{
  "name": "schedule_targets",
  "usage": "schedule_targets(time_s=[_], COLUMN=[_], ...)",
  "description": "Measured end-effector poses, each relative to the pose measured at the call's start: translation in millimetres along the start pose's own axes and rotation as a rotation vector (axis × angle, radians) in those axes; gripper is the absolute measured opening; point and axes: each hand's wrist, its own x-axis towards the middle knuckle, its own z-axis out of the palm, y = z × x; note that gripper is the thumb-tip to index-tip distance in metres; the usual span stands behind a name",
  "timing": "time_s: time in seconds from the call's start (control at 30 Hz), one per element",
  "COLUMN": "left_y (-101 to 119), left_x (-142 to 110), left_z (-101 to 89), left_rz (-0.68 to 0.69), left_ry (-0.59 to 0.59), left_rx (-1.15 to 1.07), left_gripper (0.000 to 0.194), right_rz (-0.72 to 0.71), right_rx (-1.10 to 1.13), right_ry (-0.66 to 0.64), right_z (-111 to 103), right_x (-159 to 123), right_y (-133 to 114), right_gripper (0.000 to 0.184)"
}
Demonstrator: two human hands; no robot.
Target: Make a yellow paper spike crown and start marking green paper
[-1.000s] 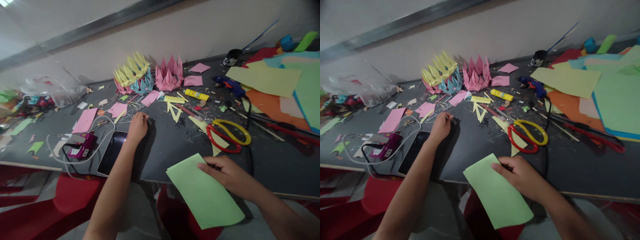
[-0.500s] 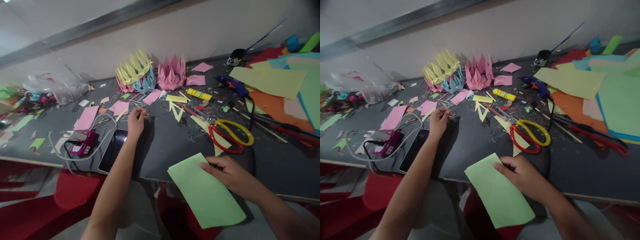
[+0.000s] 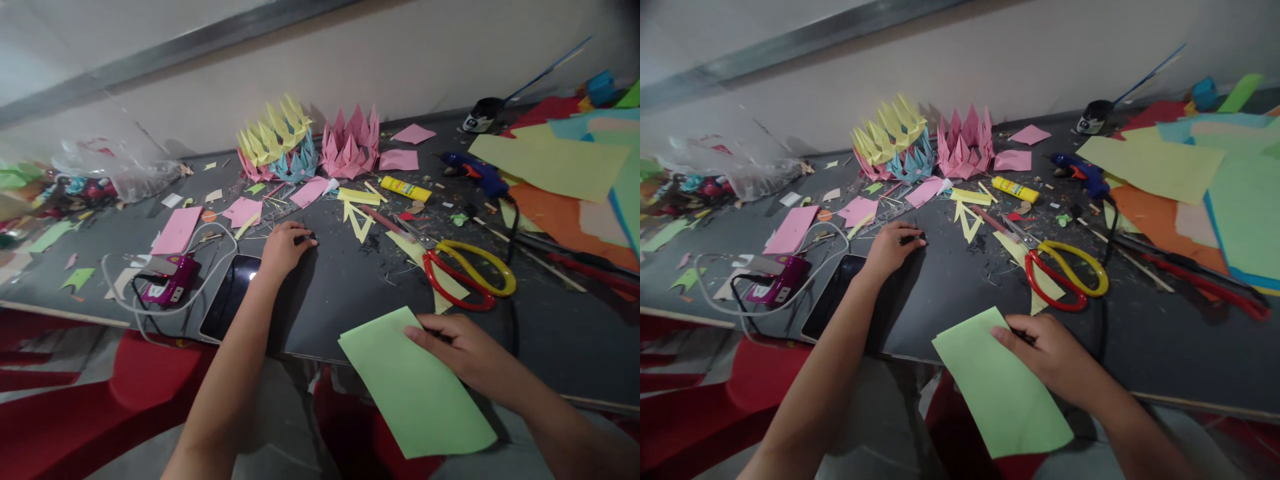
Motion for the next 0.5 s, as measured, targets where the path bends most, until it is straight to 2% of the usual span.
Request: schedule_targets(time_s=[0.07, 0.27, 0.5], left_y=[2.4, 6.8, -1.4], left_x=[0.1, 0.3, 1.2], left_z=[-0.2, -0.4, -1.1], left_rz=[0.022, 0.044, -0.112], left_ry=[-0.001, 0.015, 0.146], left_rx=[0.066, 0.151, 0.076], left_gripper=[0.004, 0.01, 0.011], right_rz=[-0.003, 0.001, 0.004], right_rx=[0.001, 0.003, 0.01], right_ry=[-0.002, 0.004, -0.012], right_z=[0.2, 0.3, -0.2], right_x=[-0.1, 0.5, -0.1], right_y=[0.1, 0.6, 1.1], right_gripper=[0.043, 0.043, 0.042])
